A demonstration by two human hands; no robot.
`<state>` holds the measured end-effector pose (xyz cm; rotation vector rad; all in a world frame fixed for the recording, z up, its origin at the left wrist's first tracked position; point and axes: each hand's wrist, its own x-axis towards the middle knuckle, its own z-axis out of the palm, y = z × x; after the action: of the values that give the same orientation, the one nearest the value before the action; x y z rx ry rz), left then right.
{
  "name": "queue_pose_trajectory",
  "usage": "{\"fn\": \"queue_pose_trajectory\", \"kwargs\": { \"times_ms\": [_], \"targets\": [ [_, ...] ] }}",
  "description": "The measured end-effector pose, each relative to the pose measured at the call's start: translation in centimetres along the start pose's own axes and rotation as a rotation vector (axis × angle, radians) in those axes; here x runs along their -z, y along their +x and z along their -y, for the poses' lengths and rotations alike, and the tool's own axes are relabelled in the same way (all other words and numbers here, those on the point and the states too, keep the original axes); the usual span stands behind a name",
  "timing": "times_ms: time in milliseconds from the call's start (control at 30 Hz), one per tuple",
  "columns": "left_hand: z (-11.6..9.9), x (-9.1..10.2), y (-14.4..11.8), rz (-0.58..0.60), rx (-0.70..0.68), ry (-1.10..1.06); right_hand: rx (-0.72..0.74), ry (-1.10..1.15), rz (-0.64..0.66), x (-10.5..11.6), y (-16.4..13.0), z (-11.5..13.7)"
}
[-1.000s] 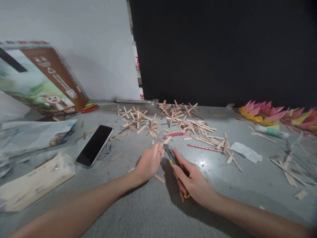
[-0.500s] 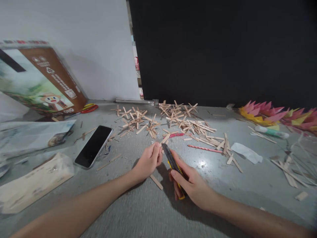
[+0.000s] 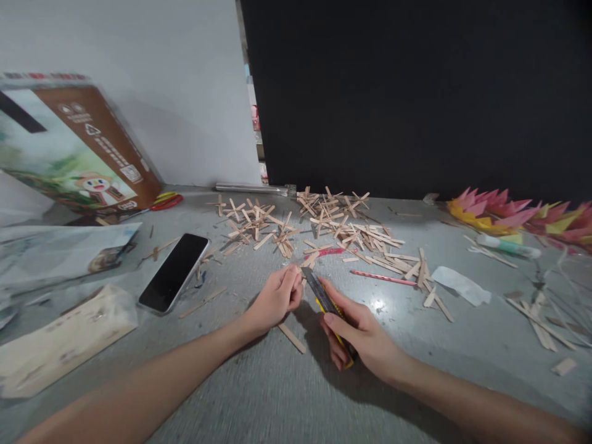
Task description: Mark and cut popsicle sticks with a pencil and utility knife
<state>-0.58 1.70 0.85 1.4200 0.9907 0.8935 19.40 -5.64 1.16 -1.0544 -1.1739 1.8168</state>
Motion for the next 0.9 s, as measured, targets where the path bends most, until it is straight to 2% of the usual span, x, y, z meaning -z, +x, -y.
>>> {"fn": "queue_pose_trajectory", "kwargs": {
  "times_ms": [133,233,300,433,533,667,767,900],
  "targets": [
    [0.1,0.1,0.3,0.008,-0.001,-0.031,0.036,0.062,-0.005,0.0,0.0,-0.2],
    [0.1,-0.2,0.2,-0.029,0.007,-0.044,0.132,0.032,-0.07,0.3,-0.1,-0.4],
    [0.2,-0.5,0.1,-0.027,0.025,-0.008,0.201,-0.082,-0.138,0.7,-0.2,-0.3],
    [0.5,-0.9,-0.4,0.073,0.045,0.095,0.345,-0.54,-0.286,1.7,0.0,0.7],
    [0.5,-0.8,-0.6,0.166,-0.014,0.264,0.573,-0.816,-0.331,2.4,0.8,1.0],
    [0.1,-0.7,-0.6,0.217,-0.042,0.462,0.903,-1.068,-0.299,3.5,2.4,0.3],
    [-0.3,-0.8,-0.5,0.255,-0.016,0.526,0.97,-1.177,-0.293,4.1,3.2,-0.3],
    [-0.4,-0.9,-0.5,0.264,-0.029,0.511,0.984,-1.184,-0.295,4.2,3.4,-0.3]
  ]
}}
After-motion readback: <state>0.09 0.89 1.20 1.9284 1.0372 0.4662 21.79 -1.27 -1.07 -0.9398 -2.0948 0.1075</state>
